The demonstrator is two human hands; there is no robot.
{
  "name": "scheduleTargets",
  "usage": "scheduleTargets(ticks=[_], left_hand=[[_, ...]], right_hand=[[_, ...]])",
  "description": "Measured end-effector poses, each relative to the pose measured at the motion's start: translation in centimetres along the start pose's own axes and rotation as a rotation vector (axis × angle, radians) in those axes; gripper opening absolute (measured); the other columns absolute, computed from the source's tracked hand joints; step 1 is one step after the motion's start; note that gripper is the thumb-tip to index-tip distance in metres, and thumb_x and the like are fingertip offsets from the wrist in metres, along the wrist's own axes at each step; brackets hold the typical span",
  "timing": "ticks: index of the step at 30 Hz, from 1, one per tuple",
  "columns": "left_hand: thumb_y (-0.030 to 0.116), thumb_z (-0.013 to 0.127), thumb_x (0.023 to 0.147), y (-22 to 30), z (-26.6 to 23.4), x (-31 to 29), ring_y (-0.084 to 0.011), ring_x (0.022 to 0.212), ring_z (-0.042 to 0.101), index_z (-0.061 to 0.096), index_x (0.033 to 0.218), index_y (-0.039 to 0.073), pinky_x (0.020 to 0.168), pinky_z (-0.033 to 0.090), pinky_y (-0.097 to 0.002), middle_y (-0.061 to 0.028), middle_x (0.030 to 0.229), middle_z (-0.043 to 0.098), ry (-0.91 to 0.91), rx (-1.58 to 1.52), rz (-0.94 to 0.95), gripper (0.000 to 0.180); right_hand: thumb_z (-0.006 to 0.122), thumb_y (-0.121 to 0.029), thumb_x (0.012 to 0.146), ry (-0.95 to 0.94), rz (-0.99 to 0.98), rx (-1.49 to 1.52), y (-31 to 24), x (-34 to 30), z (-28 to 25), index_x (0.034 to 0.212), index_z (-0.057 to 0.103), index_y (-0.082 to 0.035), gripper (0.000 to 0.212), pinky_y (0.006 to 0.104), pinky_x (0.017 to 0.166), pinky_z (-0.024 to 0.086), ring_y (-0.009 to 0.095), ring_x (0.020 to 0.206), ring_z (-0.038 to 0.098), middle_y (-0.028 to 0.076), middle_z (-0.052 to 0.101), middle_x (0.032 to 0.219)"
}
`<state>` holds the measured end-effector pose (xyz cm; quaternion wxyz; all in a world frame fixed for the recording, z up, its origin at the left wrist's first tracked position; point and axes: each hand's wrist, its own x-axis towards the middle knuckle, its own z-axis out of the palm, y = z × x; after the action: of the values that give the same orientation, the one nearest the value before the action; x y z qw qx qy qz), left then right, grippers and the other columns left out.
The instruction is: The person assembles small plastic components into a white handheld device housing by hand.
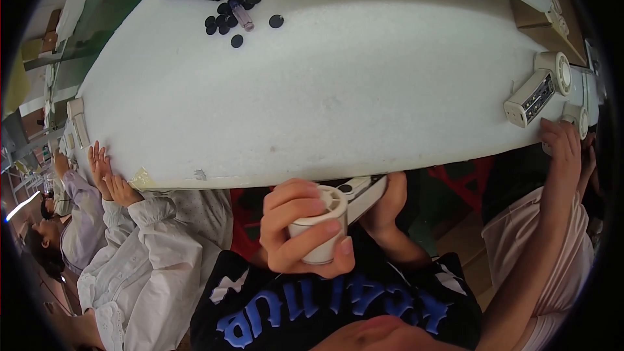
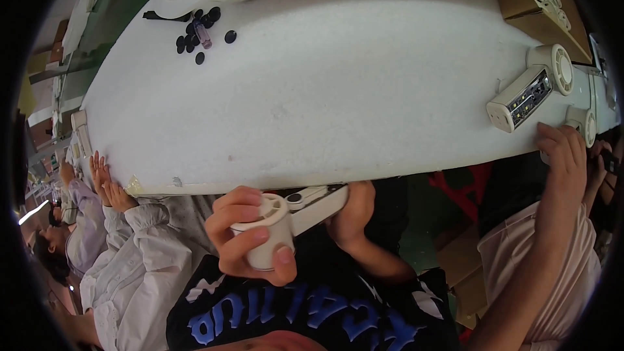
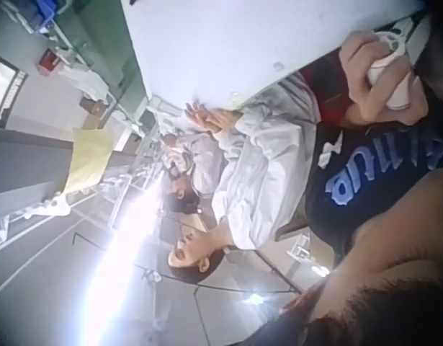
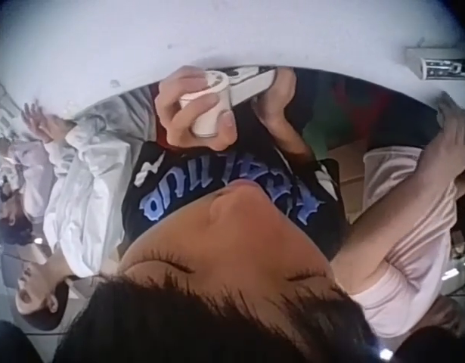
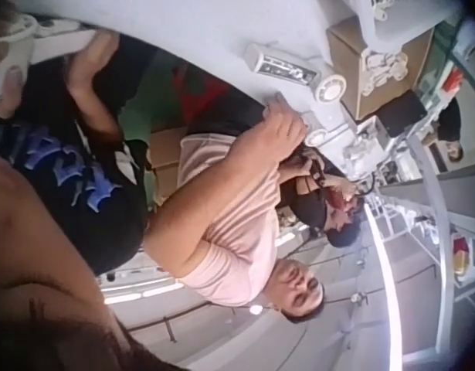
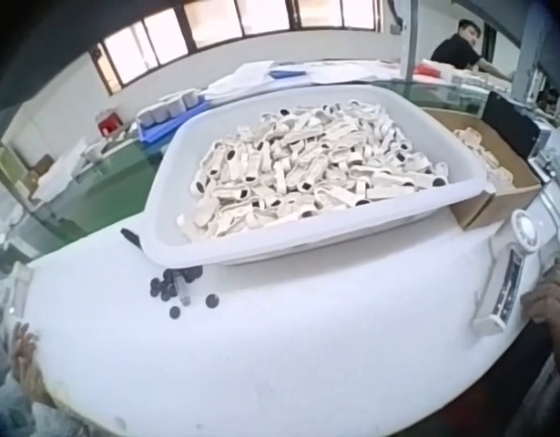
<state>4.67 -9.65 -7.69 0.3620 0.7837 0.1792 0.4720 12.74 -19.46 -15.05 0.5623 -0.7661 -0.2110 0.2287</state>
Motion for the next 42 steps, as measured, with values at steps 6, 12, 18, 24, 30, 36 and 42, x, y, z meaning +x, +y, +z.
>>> scheduleTargets(ticks=[6,12,18,24,30,36,42], left_hand=[[0.016,0.066,0.072,0.9,0.3,0.3,-0.0344,0.084,0.058,0.059,0.103,0.007,0.058,0.055,-0.0383,-0.0175,0.102,0.051,0.073,0.189,-0.039,0.032],[0.016,0.073,0.065,1.5,0.8,1.6,-0.0289,0.080,0.061,0.068,0.093,0.010,0.062,0.052,-0.0357,-0.0112,0.091,0.061,0.173,0.179,-0.091,0.028],[0.015,0.068,0.067,1.8,0.0,2.5,-0.0318,0.080,0.059,0.064,0.099,0.008,0.064,0.052,-0.0387,-0.0160,0.098,0.057,0.094,0.185,-0.072,0.032],[0.014,0.066,0.068,1.2,-0.9,1.3,-0.0329,0.079,0.059,0.061,0.104,0.005,0.068,0.052,-0.0411,-0.0193,0.102,0.057,0.006,0.200,-0.014,0.037],[0.012,0.070,0.065,1.1,-0.2,1.4,-0.0315,0.081,0.062,0.065,0.100,0.004,0.068,0.053,-0.0380,-0.0172,0.099,0.060,-0.021,0.223,-0.140,0.037],[0.011,0.072,0.063,1.1,0.6,1.4,-0.0308,0.080,0.062,0.067,0.096,0.004,0.069,0.053,-0.0366,-0.0157,0.096,0.062,-0.058,0.290,-0.132,0.034],[0.010,0.068,0.066,1.0,0.9,1.4,-0.0304,0.081,0.061,0.065,0.099,0.001,0.071,0.052,-0.0367,-0.0187,0.099,0.060,-0.098,0.271,-0.097,0.034]], right_hand=[[0.036,-0.015,0.103,-0.075,0.317,0.747,-2.8,1.3,0.4,0.106,0.062,0.004,0.032,0.0326,0.078,0.053,0.023,0.090,0.066,0.016,0.067,0.104],[0.027,-0.037,0.106,0.014,0.613,0.865,-2.4,0.2,1.1,0.121,0.054,-0.002,0.046,0.0318,0.084,0.050,0.019,0.098,0.062,0.011,0.064,0.110],[0.028,-0.038,0.105,-0.046,0.615,0.967,-2.9,0.4,1.0,0.121,0.054,-0.003,0.046,0.0344,0.087,0.050,0.022,0.102,0.062,0.012,0.064,0.113],[0.039,-0.028,0.103,-0.141,0.662,1.035,-0.8,0.0,0.4,0.125,0.058,0.002,0.042,0.0253,0.091,0.049,0.021,0.112,0.060,0.016,0.059,0.127],[0.036,-0.031,0.102,-0.146,0.558,1.041,0.2,0.1,-0.1,0.104,0.058,-0.002,0.036,0.0235,0.054,0.039,0.013,0.064,0.051,0.008,0.061,0.089],[0.037,-0.032,0.103,-0.027,0.670,0.743,0.5,0.1,-0.2,0.107,0.058,-0.005,0.034,0.0235,0.051,0.042,0.011,0.063,0.056,0.005,0.063,0.087],[0.040,-0.036,0.103,-0.034,0.821,0.824,0.1,0.9,0.4,0.120,0.054,-0.004,0.038,0.0238,0.055,0.045,0.013,0.071,0.059,0.006,0.064,0.096]])
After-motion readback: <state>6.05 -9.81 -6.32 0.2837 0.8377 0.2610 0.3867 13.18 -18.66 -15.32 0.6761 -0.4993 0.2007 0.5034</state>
